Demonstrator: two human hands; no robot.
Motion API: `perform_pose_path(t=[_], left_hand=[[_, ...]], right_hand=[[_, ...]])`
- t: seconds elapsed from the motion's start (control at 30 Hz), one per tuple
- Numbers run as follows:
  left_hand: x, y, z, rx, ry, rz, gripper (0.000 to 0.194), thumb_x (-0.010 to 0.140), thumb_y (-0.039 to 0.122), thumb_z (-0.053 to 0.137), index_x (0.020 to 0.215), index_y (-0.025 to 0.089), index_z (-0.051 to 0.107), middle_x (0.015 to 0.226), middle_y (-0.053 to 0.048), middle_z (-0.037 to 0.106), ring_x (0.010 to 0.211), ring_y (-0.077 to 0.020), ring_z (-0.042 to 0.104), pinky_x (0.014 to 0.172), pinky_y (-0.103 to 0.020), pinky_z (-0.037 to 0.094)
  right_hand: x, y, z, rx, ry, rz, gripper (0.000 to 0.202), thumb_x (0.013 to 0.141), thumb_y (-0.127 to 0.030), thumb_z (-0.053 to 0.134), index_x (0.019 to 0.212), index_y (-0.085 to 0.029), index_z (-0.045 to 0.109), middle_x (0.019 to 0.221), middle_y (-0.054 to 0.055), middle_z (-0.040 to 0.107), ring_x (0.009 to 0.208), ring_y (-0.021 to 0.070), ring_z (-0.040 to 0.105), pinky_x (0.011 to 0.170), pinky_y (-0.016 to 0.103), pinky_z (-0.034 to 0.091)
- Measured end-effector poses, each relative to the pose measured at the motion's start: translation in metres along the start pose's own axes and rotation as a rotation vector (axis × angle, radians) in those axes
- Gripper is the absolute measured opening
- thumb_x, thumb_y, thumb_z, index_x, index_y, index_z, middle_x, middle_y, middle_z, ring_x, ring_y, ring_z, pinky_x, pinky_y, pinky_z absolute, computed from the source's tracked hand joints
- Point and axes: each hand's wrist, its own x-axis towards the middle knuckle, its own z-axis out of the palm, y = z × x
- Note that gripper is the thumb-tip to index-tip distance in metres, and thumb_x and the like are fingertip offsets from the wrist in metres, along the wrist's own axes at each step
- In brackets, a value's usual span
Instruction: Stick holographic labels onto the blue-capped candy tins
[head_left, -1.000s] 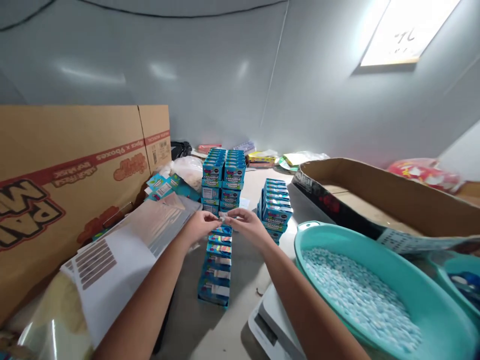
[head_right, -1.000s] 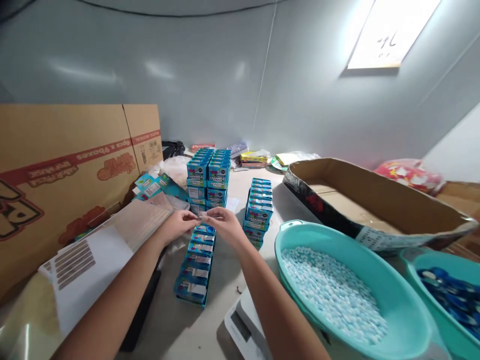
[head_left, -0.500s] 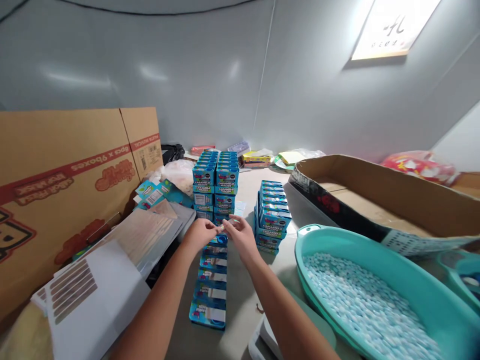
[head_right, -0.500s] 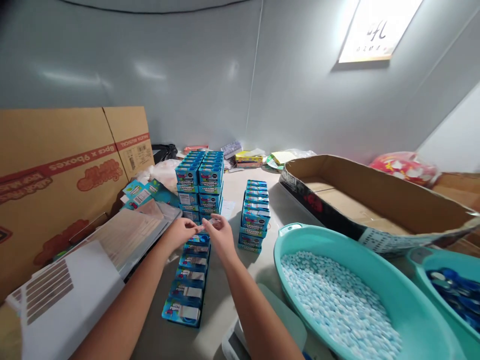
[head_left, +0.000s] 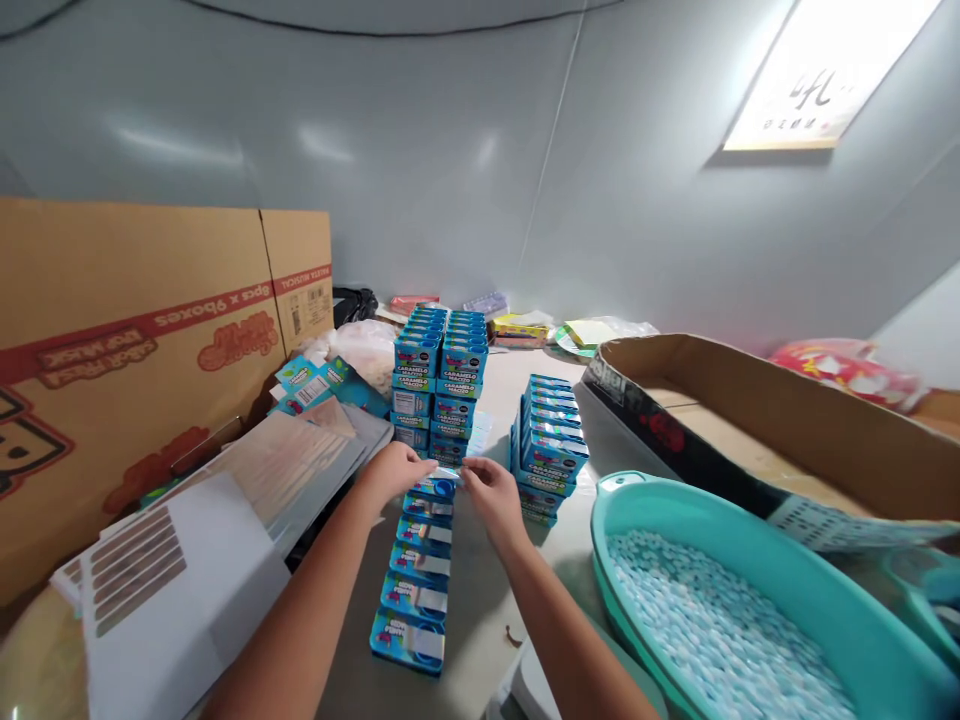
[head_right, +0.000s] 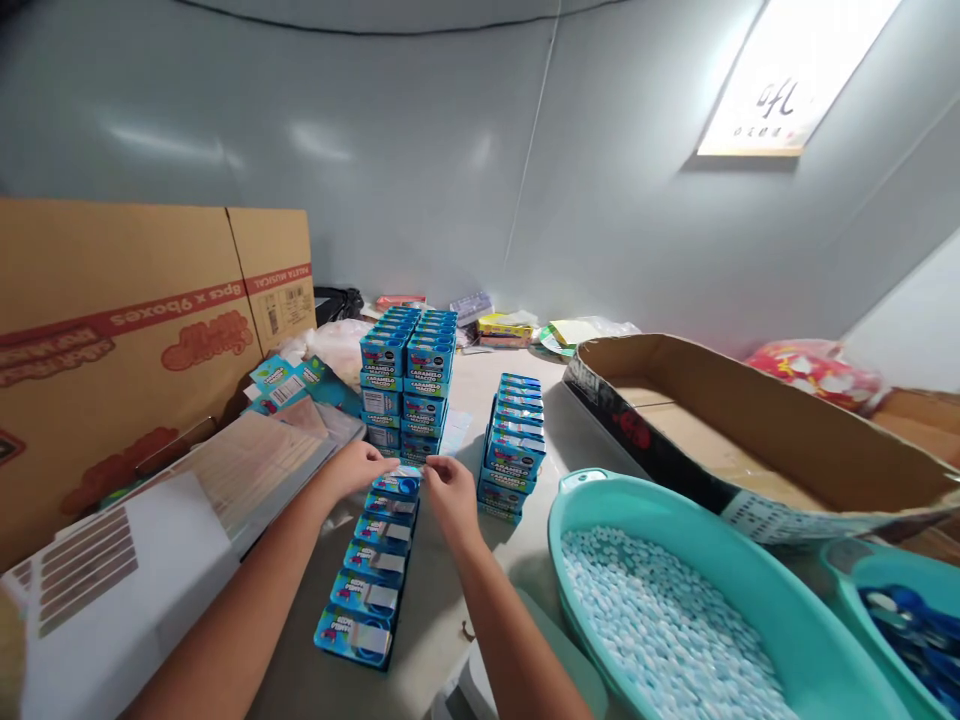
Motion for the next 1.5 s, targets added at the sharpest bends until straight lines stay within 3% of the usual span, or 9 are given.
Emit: perform_pose_path(t=[0.23,0.4,0.57,0.67,0.83,0.97,1.1,1.27,1.5], left_hand=[[-0.001,0.003,0.005,0.137,0.004,-0.020,0.041,0.072,0.057,0.074,0.059,0.018,0.069,0.057,-0.005,0.065,0.061,-0.0223,0.064,0.059,-0.031,0.036],[0.001,0.005,0.008,0.243,0.036,-0.083,0.034,0.071,0.051,0.077,0.059,0.020,0.068,0.068,-0.009,0.072,0.077,-0.0269,0.070,0.069,-0.031,0.043],[-0.001,0.000,0.001,0.214,0.107,-0.086,0.030,0.082,0.046,0.070,0.070,0.019,0.069,0.080,-0.011,0.075,0.087,-0.0282,0.071,0.076,-0.033,0.046],[-0.006,0.001,0.000,0.110,0.106,-0.005,0.030,0.090,0.047,0.061,0.084,0.020,0.073,0.088,-0.009,0.076,0.088,-0.0253,0.070,0.081,-0.033,0.049],[-0.014,0.006,0.009,-0.060,0.104,0.152,0.040,0.099,0.033,0.050,0.135,0.019,0.062,0.142,-0.013,0.059,0.131,-0.0199,0.056,0.107,-0.027,0.041],[-0.019,0.005,0.012,-0.450,-0.139,0.224,0.046,0.098,0.050,0.048,0.126,0.018,0.067,0.136,-0.013,0.062,0.124,-0.0248,0.061,0.102,-0.034,0.048],[-0.024,0.003,0.012,-0.856,-0.358,0.221,0.072,0.078,0.074,0.066,0.120,0.016,0.067,0.107,-0.011,0.074,0.103,-0.0261,0.069,0.096,-0.039,0.052],[-0.022,-0.001,0.016,-0.836,-0.165,0.156,0.063,0.065,0.071,0.076,0.091,0.013,0.074,0.085,-0.009,0.073,0.081,-0.0207,0.069,0.080,-0.032,0.054],[-0.012,-0.009,0.026,-0.608,0.095,0.056,0.025,0.085,0.040,0.067,0.088,0.017,0.077,0.084,-0.006,0.077,0.080,-0.0198,0.070,0.074,-0.028,0.052]], right_hand=[[-0.005,0.007,-0.010,-0.028,0.012,0.023,0.016,0.076,-0.031,0.077,0.078,-0.016,0.071,0.073,0.000,0.071,0.072,0.0169,0.066,0.073,0.033,0.054],[-0.006,0.025,-0.012,0.053,0.132,0.085,0.023,0.057,-0.037,0.079,0.067,-0.017,0.072,0.060,0.004,0.069,0.060,0.0200,0.063,0.057,0.030,0.048],[-0.009,0.030,-0.009,0.196,0.223,0.149,0.026,0.052,-0.039,0.076,0.064,-0.017,0.070,0.049,0.000,0.062,0.048,0.0151,0.054,0.049,0.028,0.042],[-0.014,0.019,-0.005,0.287,0.209,0.144,0.030,0.052,-0.039,0.079,0.070,-0.016,0.073,0.056,0.001,0.065,0.052,0.0145,0.056,0.053,0.028,0.046],[-0.022,-0.018,0.006,0.436,0.111,0.140,0.039,0.051,-0.041,0.089,0.077,-0.016,0.075,0.070,0.003,0.073,0.060,0.0142,0.063,0.063,0.029,0.055],[-0.030,-0.044,0.013,0.519,0.030,0.136,0.043,0.050,-0.043,0.095,0.077,-0.016,0.075,0.072,0.003,0.073,0.064,0.0138,0.066,0.066,0.027,0.058],[-0.034,-0.054,0.015,0.560,-0.016,0.142,0.044,0.050,-0.044,0.096,0.078,-0.017,0.075,0.069,0.002,0.072,0.062,0.0138,0.067,0.066,0.027,0.059],[-0.028,-0.050,0.015,0.547,0.012,0.124,0.045,0.048,-0.043,0.097,0.077,-0.018,0.074,0.070,0.001,0.072,0.063,0.0139,0.067,0.066,0.028,0.059],[-0.020,-0.022,0.015,0.448,0.135,0.068,0.042,0.049,-0.041,0.095,0.075,-0.018,0.071,0.066,-0.002,0.068,0.060,0.0135,0.063,0.064,0.029,0.056]])
